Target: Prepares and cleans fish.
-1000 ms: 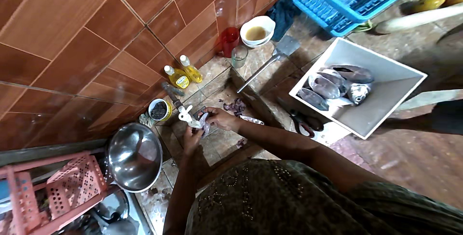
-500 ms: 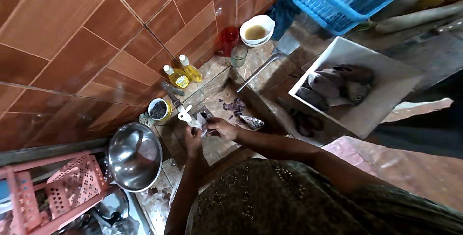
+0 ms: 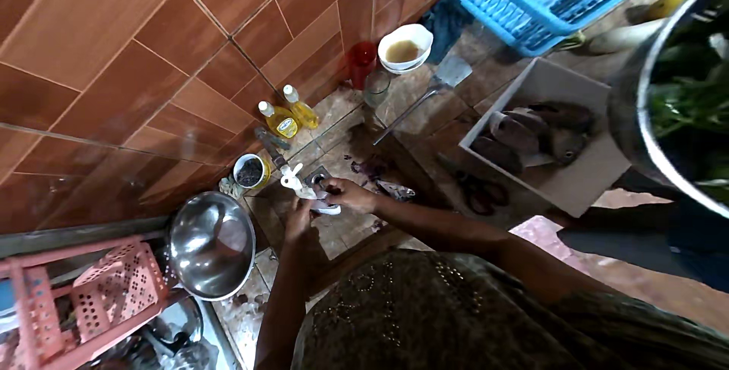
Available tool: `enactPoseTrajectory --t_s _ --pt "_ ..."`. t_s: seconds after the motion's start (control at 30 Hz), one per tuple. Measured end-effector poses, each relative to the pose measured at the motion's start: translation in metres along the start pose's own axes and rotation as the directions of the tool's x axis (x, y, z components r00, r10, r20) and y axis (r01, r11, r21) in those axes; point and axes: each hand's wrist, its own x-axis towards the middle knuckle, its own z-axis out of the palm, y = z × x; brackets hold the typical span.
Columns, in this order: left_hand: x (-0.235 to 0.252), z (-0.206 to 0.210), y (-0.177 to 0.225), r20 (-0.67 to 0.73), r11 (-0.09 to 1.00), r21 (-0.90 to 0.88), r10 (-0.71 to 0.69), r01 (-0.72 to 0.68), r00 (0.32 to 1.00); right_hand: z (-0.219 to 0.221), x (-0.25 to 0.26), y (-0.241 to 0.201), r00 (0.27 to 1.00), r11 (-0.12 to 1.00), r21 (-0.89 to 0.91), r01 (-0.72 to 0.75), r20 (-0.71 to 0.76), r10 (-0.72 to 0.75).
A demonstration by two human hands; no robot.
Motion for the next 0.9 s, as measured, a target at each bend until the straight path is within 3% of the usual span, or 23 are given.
enactPoseTrajectory --t_s 0.17,0.47,0.57,0.73,0.8,0.9 --pt "0.015 -0.003 -0.021 0.043 0.99 -0.106 0.095 -0.09 0.995 0.0 0.002 0.003 0.999 0.998 -0.051 0.039 -0.019 -0.04" --pt "0.016 -0.004 -0.021 0.055 0.995 0.033 0.088 -0.09 0.995 0.002 0.003 0.006 0.998 0.999 -0.001 0.038 -0.041 -0.038" --pt "0.013 -0.004 -0.021 0.039 0.996 0.069 0.057 -0.06 0.998 0.005 0.003 0.006 0.997 1.0 0.025 -0.014 -0.08 0.016" --pt "0.009 -0.006 -0.031 0.021 0.995 -0.054 0.089 -0.088 0.996 0.006 0.002 0.007 0.986 0.974 0.204 -0.102 -0.109 0.127" --pt "0.009 -0.009 -0.034 0.025 0.991 -0.082 0.105 -0.103 0.994 0.003 0.0 0.01 0.996 0.993 0.097 -0.07 -0.05 0.075" --pt "0.008 -0.009 -0.036 -0.004 0.987 -0.118 0.107 -0.107 0.994 0.001 -0.003 0.008 0.991 0.941 -0.309 0.134 0.062 -0.121"
